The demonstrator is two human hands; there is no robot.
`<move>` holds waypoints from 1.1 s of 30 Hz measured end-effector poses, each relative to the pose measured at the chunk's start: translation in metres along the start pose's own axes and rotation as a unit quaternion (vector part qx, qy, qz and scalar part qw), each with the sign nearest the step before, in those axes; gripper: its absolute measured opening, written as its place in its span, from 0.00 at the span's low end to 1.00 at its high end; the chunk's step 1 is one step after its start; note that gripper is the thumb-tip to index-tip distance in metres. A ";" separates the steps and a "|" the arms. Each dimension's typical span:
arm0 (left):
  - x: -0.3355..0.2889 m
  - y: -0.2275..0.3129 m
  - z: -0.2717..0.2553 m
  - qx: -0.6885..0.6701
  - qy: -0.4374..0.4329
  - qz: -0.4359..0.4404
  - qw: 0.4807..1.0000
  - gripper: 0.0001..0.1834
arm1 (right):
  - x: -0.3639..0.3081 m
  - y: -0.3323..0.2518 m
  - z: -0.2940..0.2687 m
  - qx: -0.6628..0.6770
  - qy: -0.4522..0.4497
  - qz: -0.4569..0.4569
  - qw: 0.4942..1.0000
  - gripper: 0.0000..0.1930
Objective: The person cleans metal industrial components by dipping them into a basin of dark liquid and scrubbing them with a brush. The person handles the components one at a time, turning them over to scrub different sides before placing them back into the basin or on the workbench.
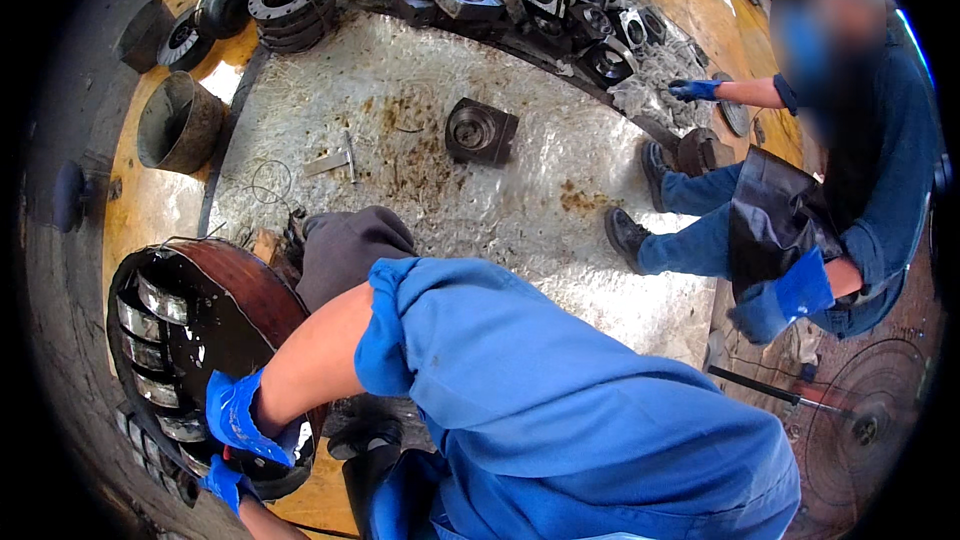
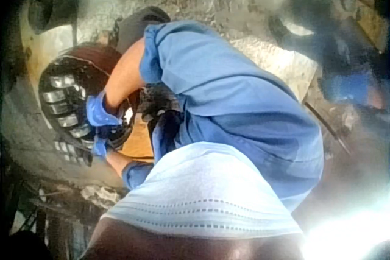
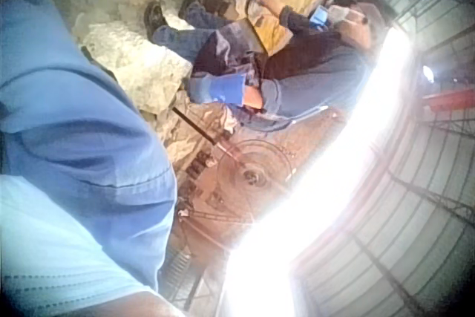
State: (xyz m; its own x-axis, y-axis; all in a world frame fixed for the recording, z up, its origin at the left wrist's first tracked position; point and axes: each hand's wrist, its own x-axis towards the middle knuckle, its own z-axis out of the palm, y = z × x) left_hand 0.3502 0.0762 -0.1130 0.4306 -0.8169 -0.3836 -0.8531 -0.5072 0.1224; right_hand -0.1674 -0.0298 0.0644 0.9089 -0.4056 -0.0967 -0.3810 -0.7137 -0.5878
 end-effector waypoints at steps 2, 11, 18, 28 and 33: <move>0.006 0.004 0.003 -0.030 0.028 -0.001 0.999 0.20 | 0.000 0.002 0.002 0.011 0.011 0.021 1.000 0.17; -0.048 0.100 -0.023 0.285 0.078 0.084 0.952 0.10 | -0.003 0.003 0.001 -0.089 -0.069 -0.004 0.994 0.21; -0.084 0.180 -0.040 0.312 0.111 0.018 0.943 0.17 | 0.013 0.014 0.026 -0.042 -0.009 -0.009 0.999 0.19; -0.075 0.162 -0.030 0.283 0.093 0.041 0.954 0.12 | 0.005 0.017 0.013 0.001 0.071 -0.024 0.997 0.14; -0.079 0.163 -0.025 0.152 -0.018 -0.067 0.986 0.17 | 0.015 0.022 0.030 0.070 0.128 -0.028 0.989 0.12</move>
State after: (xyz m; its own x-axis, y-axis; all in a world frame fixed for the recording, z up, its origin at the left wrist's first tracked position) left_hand 0.1840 0.0511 -0.0402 0.5394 -0.7348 -0.4112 -0.8404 -0.4998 -0.2094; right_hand -0.1576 -0.0345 0.0261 0.8484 -0.5116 0.1360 -0.2875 -0.6611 -0.6931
